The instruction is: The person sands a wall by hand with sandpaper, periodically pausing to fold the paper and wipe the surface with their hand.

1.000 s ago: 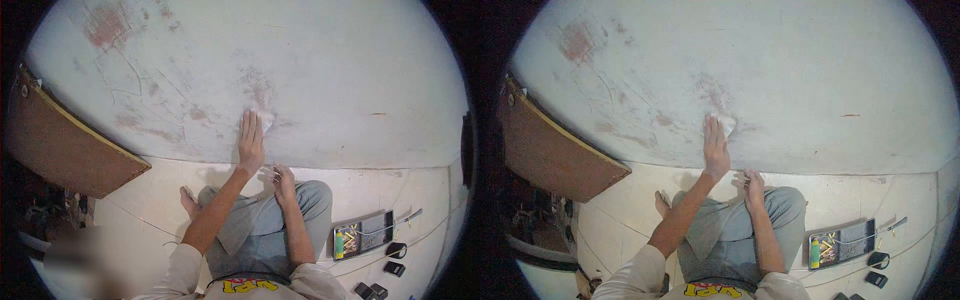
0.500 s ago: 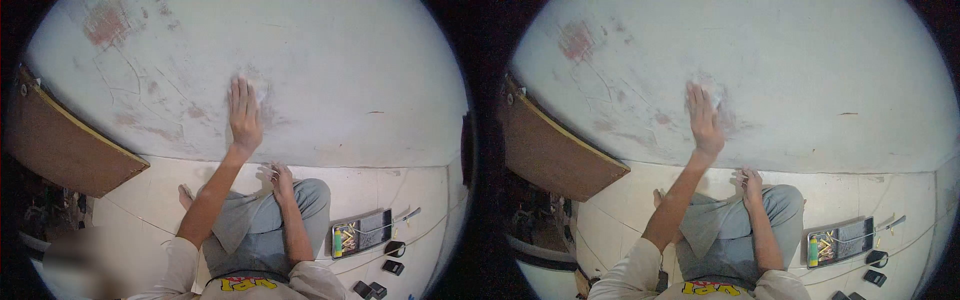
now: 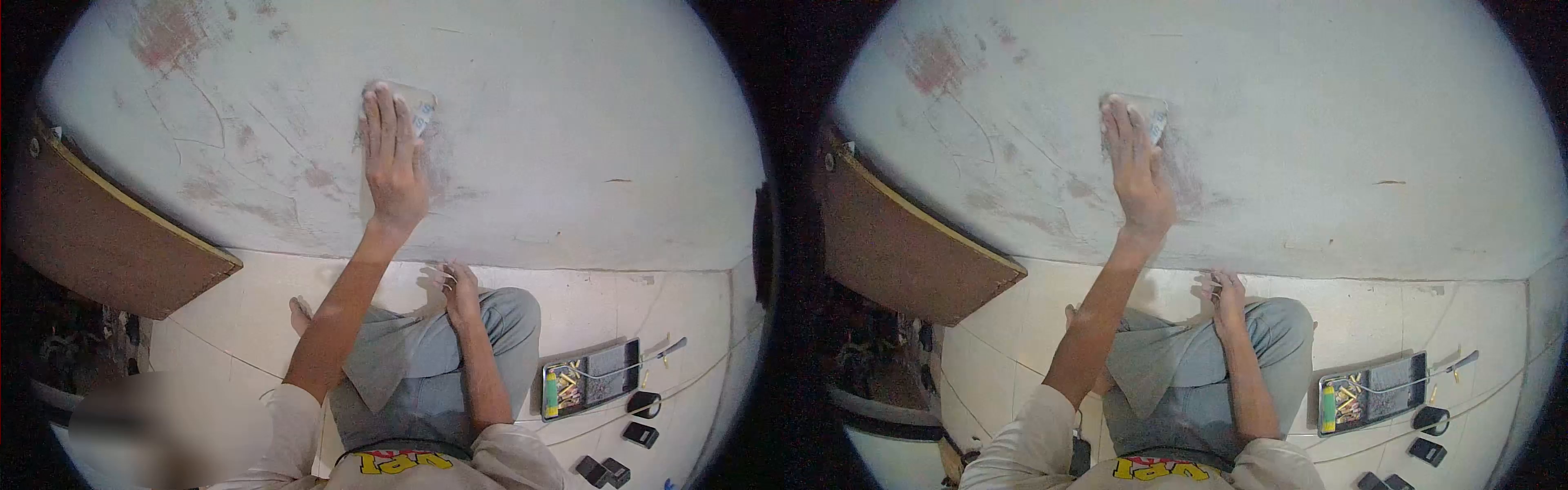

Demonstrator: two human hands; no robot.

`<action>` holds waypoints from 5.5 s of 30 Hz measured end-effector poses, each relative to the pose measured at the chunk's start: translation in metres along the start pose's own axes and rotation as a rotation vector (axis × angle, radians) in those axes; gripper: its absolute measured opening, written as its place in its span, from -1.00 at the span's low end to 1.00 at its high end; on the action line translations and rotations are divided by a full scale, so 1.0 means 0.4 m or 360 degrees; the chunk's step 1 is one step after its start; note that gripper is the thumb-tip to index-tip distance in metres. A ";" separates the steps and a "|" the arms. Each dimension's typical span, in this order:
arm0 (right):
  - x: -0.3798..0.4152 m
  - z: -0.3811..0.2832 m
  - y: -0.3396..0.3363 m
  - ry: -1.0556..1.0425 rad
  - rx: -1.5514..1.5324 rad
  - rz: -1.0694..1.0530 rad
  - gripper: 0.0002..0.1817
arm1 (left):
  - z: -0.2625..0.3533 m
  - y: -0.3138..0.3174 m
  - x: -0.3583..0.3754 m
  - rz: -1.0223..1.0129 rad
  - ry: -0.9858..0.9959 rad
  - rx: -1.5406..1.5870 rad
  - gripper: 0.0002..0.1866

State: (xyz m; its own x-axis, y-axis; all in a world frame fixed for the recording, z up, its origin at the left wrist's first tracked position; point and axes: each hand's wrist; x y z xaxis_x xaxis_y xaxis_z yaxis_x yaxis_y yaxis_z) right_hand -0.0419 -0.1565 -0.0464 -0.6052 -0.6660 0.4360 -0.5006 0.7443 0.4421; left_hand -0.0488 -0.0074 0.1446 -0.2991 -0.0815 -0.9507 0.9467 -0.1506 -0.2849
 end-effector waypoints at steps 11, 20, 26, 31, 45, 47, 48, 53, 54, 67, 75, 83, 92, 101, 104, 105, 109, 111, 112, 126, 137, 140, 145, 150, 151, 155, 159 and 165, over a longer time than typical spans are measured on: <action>-0.017 0.027 -0.012 -0.0055 -0.0013 -0.0034 -0.75 | -0.006 0.007 0.331 -0.0497 -0.0293 0.0039 -0.43; -0.027 0.032 -0.018 -0.0060 0.0058 -0.0053 -0.78 | -0.004 0.004 0.017 -0.0104 0.0017 -0.0002 -0.50; -0.001 0.008 -0.002 -0.0067 0.0045 -0.0024 -0.75 | 0.008 0.011 0.318 -0.0424 -0.0291 0.0049 -0.47; -0.018 0.033 -0.014 -0.0031 0.0047 -0.0009 -0.75 | 0.006 0.016 0.151 -0.0227 -0.0178 -0.0049 -0.42; 0.014 -0.008 0.008 -0.0070 0.0009 -0.0028 -0.75 | 0.003 0.020 0.350 -0.0464 -0.0291 0.0087 -0.49; 0.006 -0.012 0.006 -0.0060 0.0020 0.0001 -0.77 | 0.004 0.023 0.325 -0.0495 -0.0353 0.0095 -0.49; 0.006 -0.007 0.006 -0.0028 0.0040 0.0020 -0.78 | -0.009 0.031 0.293 -0.0394 -0.0295 0.0038 -0.49; -0.002 0.007 0.003 -0.0037 0.0030 0.0005 -0.78 | 0.013 0.009 0.026 -0.0064 -0.0174 -0.0046 -0.49; -0.003 0.006 0.001 -0.0064 0.0011 -0.0013 -0.77 | 0.015 0.008 0.010 0.0001 -0.0165 -0.0036 -0.49; -0.003 0.008 -0.005 -0.0037 0.0042 -0.0024 -0.76 | -0.006 0.052 0.259 -0.0279 -0.0208 -0.0011 -0.44; -0.028 0.034 -0.021 -0.0060 0.0016 -0.0004 -0.75 | 0.001 0.025 0.059 -0.0099 -0.0091 0.0027 -0.46; -0.035 0.038 -0.028 -0.0103 0.0033 -0.0070 -0.77 | 0.030 0.027 0.315 -0.0529 -0.0469 0.0116 -0.47; -0.016 0.029 -0.015 -0.0071 0.0083 -0.0009 -0.76 | 0.028 0.007 0.045 -0.0216 -0.0105 0.0072 -0.46; -0.024 0.031 -0.021 -0.0093 0.0057 -0.0067 -0.77 | 0.029 0.030 0.237 -0.0360 -0.0360 0.0136 -0.46; -0.015 0.028 -0.017 -0.0085 0.0055 -0.0058 -0.77 | 0.033 0.011 0.066 -0.0172 -0.0262 0.0121 -0.47; -0.014 0.025 -0.014 -0.0081 0.0040 -0.0043 -0.78 | 0.029 0.006 0.040 -0.0128 -0.0188 0.0115 -0.49; -0.022 0.031 -0.014 -0.0062 0.0019 -0.0027 -0.76 | 0.018 0.005 0.074 -0.0186 -0.0142 0.0017 -0.48; -0.029 0.038 -0.018 -0.0084 0.0075 -0.0049 -0.74 | 0.012 0.012 0.178 -0.0299 -0.0215 0.0115 -0.48; -0.025 0.036 -0.018 -0.0092 0.0075 -0.0050 -0.74 | 0.012 0.017 0.244 -0.0295 -0.0209 0.0116 -0.48; -0.008 0.021 -0.005 -0.0130 0.0080 -0.0054 -0.77 | 0.021 0.011 0.097 -0.0225 -0.0241 0.0019 -0.48; -0.016 0.022 -0.008 -0.0043 0.0100 0.0019 -0.77 | 0.008 0.043 0.242 -0.0352 -0.0253 0.0086 -0.38; -0.020 0.032 -0.011 -0.0038 0.0103 0.0024 -0.77 | 0.024 0.017 0.052 -0.0248 -0.0179 0.0086 -0.42; -0.015 0.023 -0.007 -0.0117 0.0095 -0.0031 -0.77 | 0.024 0.031 0.108 -0.0140 -0.0138 0.0112 -0.41; -0.016 0.024 -0.012 -0.0038 0.0122 0.0049 -0.78 | 0.007 0.047 0.353 -0.0551 -0.0347 0.0071 -0.43; -0.014 0.011 -0.005 -0.0047 0.0114 0.0048 -0.78 | 0.006 0.043 0.323 -0.0526 -0.0315 0.0058 -0.44; -0.001 0.007 0.005 -0.0040 0.0104 -0.0015 -0.78 | 0.020 0.008 0.075 -0.0311 -0.0150 0.0059 -0.46; -0.020 0.033 -0.012 -0.0144 0.0107 -0.0039 -0.78 | 0.025 0.010 0.015 -0.0149 -0.0123 0.0112 -0.47; -0.012 0.027 -0.009 -0.0145 0.0113 -0.0070 -0.76 | 0.037 0.038 0.318 -0.0472 -0.0423 0.0173 -0.43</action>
State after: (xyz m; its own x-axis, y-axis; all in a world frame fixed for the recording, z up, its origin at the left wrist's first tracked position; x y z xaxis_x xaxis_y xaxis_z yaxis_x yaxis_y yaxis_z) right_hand -0.0439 -0.1557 -0.0585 -0.6337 -0.6934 0.3430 -0.5687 0.7181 0.4011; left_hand -0.0743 -0.0345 0.0211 -0.5913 -0.2685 -0.7605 0.8007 -0.3080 -0.5139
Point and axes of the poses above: each hand's wrist, its own x-axis away from the middle knuckle, its own y-axis out of the palm, z = x × y, and after that the axes turned 15 degrees about x, right-handed
